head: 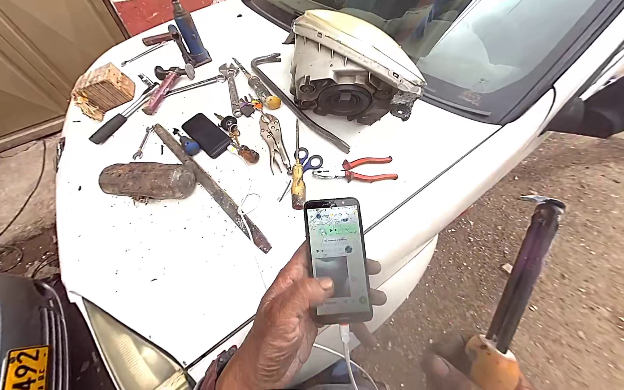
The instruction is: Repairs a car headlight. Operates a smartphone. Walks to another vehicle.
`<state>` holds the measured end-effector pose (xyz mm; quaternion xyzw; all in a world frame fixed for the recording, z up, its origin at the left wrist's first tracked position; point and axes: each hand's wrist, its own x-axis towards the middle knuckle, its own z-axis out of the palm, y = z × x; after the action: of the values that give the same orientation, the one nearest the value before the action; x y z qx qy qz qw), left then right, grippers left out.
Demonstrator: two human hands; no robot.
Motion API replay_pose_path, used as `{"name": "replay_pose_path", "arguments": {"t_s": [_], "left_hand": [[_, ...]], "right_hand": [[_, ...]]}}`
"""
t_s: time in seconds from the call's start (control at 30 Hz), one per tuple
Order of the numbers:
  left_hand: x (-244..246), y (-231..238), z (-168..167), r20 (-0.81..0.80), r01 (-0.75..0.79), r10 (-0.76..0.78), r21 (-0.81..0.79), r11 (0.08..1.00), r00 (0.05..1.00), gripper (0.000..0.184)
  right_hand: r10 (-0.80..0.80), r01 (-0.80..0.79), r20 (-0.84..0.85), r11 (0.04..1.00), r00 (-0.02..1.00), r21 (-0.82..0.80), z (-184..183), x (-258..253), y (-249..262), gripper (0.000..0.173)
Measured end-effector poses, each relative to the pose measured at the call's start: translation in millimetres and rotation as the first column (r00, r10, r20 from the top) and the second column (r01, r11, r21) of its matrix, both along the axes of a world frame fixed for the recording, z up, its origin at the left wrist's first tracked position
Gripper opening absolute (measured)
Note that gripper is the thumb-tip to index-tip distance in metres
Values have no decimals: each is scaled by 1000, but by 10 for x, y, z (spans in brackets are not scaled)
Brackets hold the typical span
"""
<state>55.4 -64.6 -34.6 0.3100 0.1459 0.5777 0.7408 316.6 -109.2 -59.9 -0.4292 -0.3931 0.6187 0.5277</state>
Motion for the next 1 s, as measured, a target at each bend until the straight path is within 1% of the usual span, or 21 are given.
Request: {"name": "replay_pose_path", "arguments": {"t_s": [0.07, 0.13, 0.33, 0.47, 0.57, 0.7, 0.77, 0.87, 1.0], "left_hand": [[6, -1, -6, 16, -6, 6, -38, 999, 1000, 49], [2, -2, -28, 38, -3, 5, -60, 998, 999, 50], [19, 2, -78, 72, 1, 3, -67, 998, 997, 52], [22, 14, -95, 40, -7, 8, -36, 999, 999, 49], [-2, 20, -114, 22, 0, 0, -9, 1000, 1000, 55], [27, 7, -105, -56, -47, 46, -20, 999, 997, 45], [44, 4, -108, -62, -65, 63, -39, 997, 996, 42], [44, 1, -128, -22, -52, 51, -67, 996, 998, 51], [35, 4, -152, 23, -37, 40, -92, 995, 999, 58]], "right_hand": [[-1, 1, 3, 1000, 1000, -3, -9, 9, 0, 24], [-8, 8, 6, 1000, 1000, -6, -20, 12, 2, 24], [-12, 12, 1, 1000, 1000, -22, -31, 24, 10, 24], [-12, 12, -5, 1000, 1000, -16, -39, 20, 14, 25], [-6, 6, -8, 1000, 1000, -10, -40, 11, 28, 24], [-2, 2, -3, 1000, 1000, -5, -28, 2, 33, 23], [-4, 4, 9, 1000, 1000, -9, -17, -4, 31, 23], [-4, 5, 10, 1000, 1000, -13, -14, -2, 32, 23], [-3, 3, 7, 1000, 1000, -11, -27, 1, 40, 24]]}}
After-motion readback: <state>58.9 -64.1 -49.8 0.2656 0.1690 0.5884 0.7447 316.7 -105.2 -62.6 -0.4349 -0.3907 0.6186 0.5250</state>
